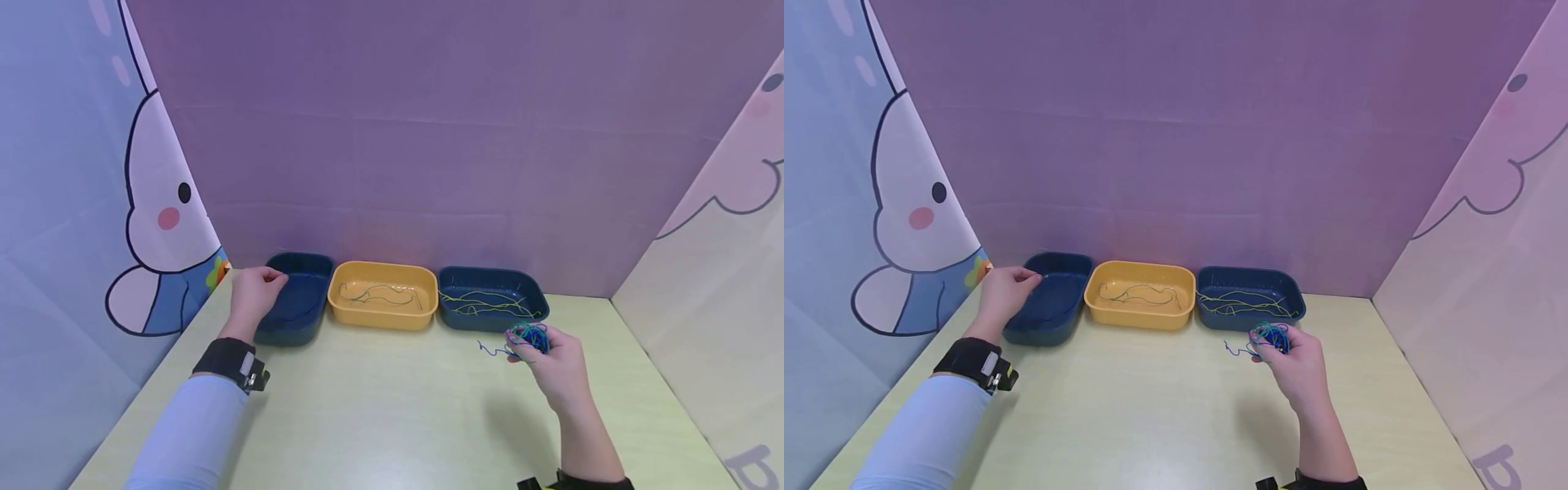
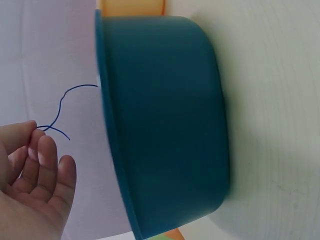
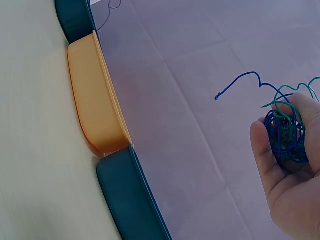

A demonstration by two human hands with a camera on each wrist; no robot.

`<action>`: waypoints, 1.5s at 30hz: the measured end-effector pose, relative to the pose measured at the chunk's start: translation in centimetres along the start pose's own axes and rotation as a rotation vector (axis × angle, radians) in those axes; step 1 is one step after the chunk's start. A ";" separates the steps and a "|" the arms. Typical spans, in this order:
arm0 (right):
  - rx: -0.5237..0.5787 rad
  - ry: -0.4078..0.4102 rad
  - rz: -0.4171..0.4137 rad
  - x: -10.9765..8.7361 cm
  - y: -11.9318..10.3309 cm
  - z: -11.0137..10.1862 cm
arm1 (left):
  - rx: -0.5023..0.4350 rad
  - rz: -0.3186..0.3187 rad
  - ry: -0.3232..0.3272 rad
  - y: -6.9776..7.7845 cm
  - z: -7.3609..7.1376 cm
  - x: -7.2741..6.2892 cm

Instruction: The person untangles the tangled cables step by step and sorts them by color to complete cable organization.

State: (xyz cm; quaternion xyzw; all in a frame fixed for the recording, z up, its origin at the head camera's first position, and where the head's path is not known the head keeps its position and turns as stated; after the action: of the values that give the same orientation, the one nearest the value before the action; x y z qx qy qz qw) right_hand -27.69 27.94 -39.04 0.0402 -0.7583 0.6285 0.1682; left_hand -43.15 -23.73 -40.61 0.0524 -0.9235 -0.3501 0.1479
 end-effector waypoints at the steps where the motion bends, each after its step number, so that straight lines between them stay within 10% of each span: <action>1: 0.003 0.002 0.003 0.0 0.1 0.0 | 0.004 -0.008 -0.009 -0.1 0.2 0.0; 12: 0.010 0.000 -0.002 0.0 0.1 0.0 | 0.013 -0.095 -0.068 -0.9 1.1 0.0; 24: 0.001 0.008 0.004 0.0 -0.1 0.1 | -0.007 -0.020 -0.039 0.3 0.2 -0.1; 33: 0.005 0.006 0.007 0.0 0.0 0.1 | -0.155 0.120 -0.007 5.7 -1.2 -2.0; 45: -0.004 0.011 0.011 0.0 0.0 0.2 | -0.309 0.350 -0.103 12.5 0.6 -7.3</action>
State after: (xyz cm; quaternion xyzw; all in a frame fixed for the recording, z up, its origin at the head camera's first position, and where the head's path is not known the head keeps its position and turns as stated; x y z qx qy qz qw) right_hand -27.69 27.72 -39.10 0.0324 -0.7588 0.6282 0.1689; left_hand -36.34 -12.47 -34.47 -0.1498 -0.8601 -0.4587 0.1653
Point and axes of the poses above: each hand's wrist, its own x-axis towards the middle knuckle, its own z-axis out of the palm, y = z × x, the point moved 9 cm from there along x, towards the middle knuckle, and after that the axes turned 5 degrees about x, right-handed, at the moved point
